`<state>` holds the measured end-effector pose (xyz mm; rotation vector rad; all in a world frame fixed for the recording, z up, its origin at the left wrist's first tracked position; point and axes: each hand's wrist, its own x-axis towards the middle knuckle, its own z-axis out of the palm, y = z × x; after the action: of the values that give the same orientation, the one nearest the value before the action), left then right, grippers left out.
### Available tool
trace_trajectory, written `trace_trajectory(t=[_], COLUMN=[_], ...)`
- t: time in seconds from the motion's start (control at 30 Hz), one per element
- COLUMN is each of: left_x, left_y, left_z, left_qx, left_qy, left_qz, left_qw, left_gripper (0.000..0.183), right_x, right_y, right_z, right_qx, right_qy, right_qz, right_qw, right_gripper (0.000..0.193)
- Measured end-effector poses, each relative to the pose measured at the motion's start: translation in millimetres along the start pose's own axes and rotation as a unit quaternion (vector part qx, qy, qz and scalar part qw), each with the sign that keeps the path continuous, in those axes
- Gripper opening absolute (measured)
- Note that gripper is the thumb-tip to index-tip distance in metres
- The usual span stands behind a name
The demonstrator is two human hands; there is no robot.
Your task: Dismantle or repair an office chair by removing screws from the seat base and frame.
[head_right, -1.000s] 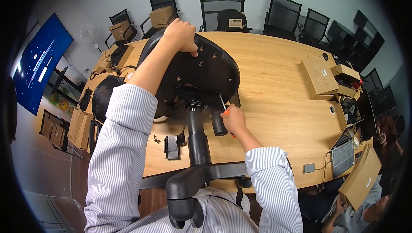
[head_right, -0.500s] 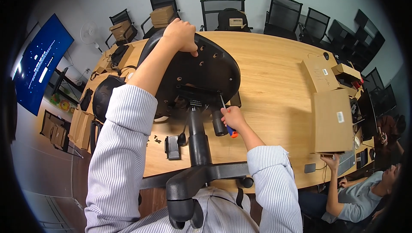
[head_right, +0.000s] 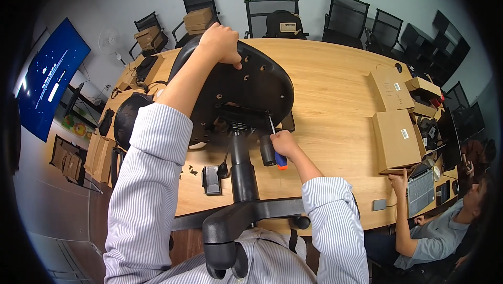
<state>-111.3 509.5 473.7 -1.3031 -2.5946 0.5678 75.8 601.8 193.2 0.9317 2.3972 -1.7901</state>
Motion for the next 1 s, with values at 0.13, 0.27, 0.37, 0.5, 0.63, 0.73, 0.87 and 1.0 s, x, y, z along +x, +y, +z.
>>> trace_trajectory(t=[0.13, 0.27, 0.37, 0.5, 0.63, 0.73, 0.87, 1.0], left_x=[1.7, 3.3, 2.1, 7.9, 2.4, 3.2, 4.8, 3.8], left_y=[-4.1, -4.5, -5.9, 0.5, -2.5, -1.0, -3.3, -5.7], left_z=[4.3, 4.9, 6.4, 3.3, 2.7, 1.3, 4.4, 7.7], left_qx=[-0.018, -0.019, -0.016, -0.018, 0.002, 0.0, -0.006, -0.013], left_qy=[0.019, 0.019, 0.021, 0.023, -0.006, 0.0, 0.009, 0.029], left_qz=[0.015, 0.014, 0.01, 0.017, -0.005, -0.003, 0.003, 0.012], left_qw=[1.0, 1.0, 1.0, 0.999, 1.0, 1.0, 1.0, 0.999], left_gripper=[0.055, 0.056, 0.056, 0.057, 0.053, 0.053, 0.055, 0.057], right_x=[-14.1, -18.6, -17.8, 22.6, 5.5, 2.9, -4.2, -14.5], right_y=[-15.1, -22.3, -23.5, 13.8, -6.3, -2.5, -23.3, -40.0], right_z=[-6.2, -0.7, 6.3, 3.1, 4.6, 0.6, 5.3, -0.4], right_qx=[-0.151, -0.224, -0.209, -0.081, 0.045, -0.237, -0.26, -0.341], right_qy=[0.02, 0.106, 0.118, 0.023, -0.009, 0.16, 0.178, 0.18], right_qz=[-0.033, -0.07, -0.062, -0.013, 0.036, -0.122, -0.084, -0.093], right_qw=[0.988, 0.966, 0.969, 0.996, 0.998, 0.95, 0.946, 0.918], right_gripper=[0.032, 0.037, 0.035, 0.022, 0.021, 0.019, 0.016, 0.014])
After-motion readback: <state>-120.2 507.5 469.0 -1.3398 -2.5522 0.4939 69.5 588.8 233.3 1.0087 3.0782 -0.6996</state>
